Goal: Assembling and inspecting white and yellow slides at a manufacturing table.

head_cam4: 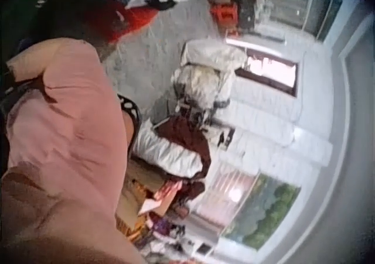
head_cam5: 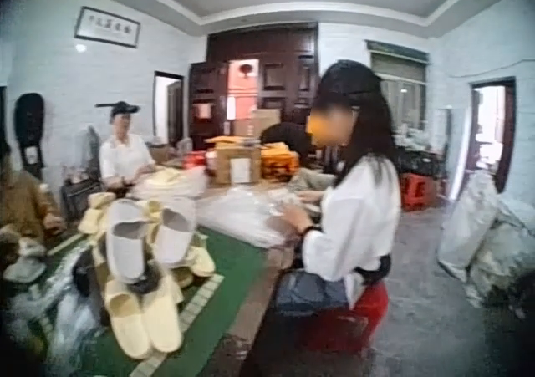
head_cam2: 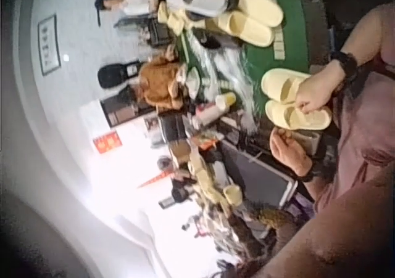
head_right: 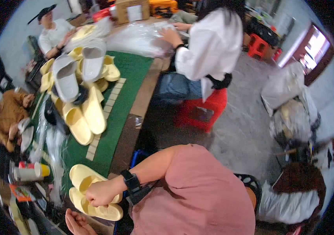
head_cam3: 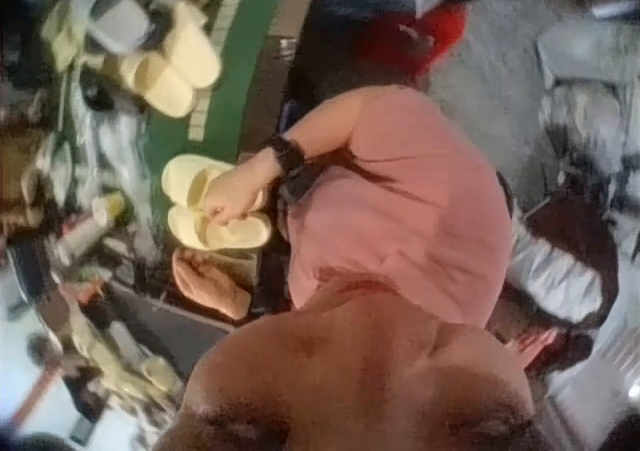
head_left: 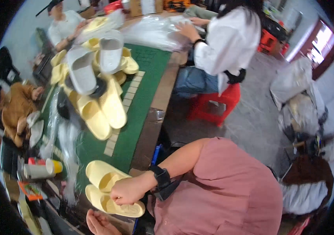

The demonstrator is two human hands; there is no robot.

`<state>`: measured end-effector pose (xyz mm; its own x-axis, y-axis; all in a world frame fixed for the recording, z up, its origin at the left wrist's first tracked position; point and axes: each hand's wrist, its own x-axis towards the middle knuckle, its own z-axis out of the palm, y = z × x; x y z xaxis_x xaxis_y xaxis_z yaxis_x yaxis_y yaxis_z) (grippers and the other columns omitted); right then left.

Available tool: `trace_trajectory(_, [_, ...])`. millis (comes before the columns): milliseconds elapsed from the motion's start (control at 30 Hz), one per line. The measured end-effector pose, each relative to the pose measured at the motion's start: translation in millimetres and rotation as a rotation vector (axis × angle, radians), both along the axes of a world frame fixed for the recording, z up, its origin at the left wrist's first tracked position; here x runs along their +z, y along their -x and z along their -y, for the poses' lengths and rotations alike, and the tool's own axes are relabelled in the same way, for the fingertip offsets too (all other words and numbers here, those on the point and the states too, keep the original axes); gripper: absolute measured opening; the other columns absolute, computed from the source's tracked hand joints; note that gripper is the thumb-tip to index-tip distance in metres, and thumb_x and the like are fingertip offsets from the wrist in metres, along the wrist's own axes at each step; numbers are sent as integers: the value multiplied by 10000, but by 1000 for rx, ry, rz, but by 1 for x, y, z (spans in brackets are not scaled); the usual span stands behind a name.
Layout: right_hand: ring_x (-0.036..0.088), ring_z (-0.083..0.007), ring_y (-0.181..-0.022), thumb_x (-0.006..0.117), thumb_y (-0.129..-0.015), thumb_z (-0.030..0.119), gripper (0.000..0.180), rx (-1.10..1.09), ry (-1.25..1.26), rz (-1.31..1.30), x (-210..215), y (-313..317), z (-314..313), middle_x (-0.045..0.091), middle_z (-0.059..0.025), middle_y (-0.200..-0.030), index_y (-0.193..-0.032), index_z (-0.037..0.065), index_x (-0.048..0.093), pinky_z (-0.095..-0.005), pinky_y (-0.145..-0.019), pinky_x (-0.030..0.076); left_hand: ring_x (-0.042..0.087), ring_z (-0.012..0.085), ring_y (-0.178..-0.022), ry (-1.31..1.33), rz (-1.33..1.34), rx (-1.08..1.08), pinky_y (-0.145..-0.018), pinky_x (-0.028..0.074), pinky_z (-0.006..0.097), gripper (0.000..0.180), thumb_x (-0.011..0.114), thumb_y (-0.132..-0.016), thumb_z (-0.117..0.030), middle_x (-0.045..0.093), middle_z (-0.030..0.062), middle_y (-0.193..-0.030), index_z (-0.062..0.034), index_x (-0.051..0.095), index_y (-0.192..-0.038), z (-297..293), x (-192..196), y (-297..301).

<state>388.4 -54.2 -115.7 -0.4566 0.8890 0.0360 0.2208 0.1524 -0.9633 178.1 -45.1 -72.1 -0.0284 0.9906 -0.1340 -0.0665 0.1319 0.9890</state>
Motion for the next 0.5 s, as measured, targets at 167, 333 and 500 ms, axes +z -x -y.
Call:
trace_trajectory(167, [642,-369,-638,543,-810,157,191,-398,-371,105,14,-8,13,642,-169,-657,-726,2,618,-460,-612,502,462,80,-632,-2,-51,-61,-540,371,225,272,554,-986,-225,609,2,-826,10,648,-1086,-4,-5,-3])
trace_trajectory(333, [630,-389,-687,589,-822,176,178,-475,-439,78,31,-12,30,627,-193,-699,-779,3,597,-476,-601,494,521,131,-691,-259,-344,-197,-580,401,242,312,512,-993,-265,616,31,-920,7,643,-1070,-4,-5,-4])
trace_trajectory(500, [627,-361,-683,593,-819,174,162,-492,-560,87,29,-5,32,608,-156,-725,-780,16,591,-456,-619,500,429,102,-626,20,94,-250,-570,352,260,264,518,-980,-312,521,-12,-799,-67,614,-993,-10,-7,6])
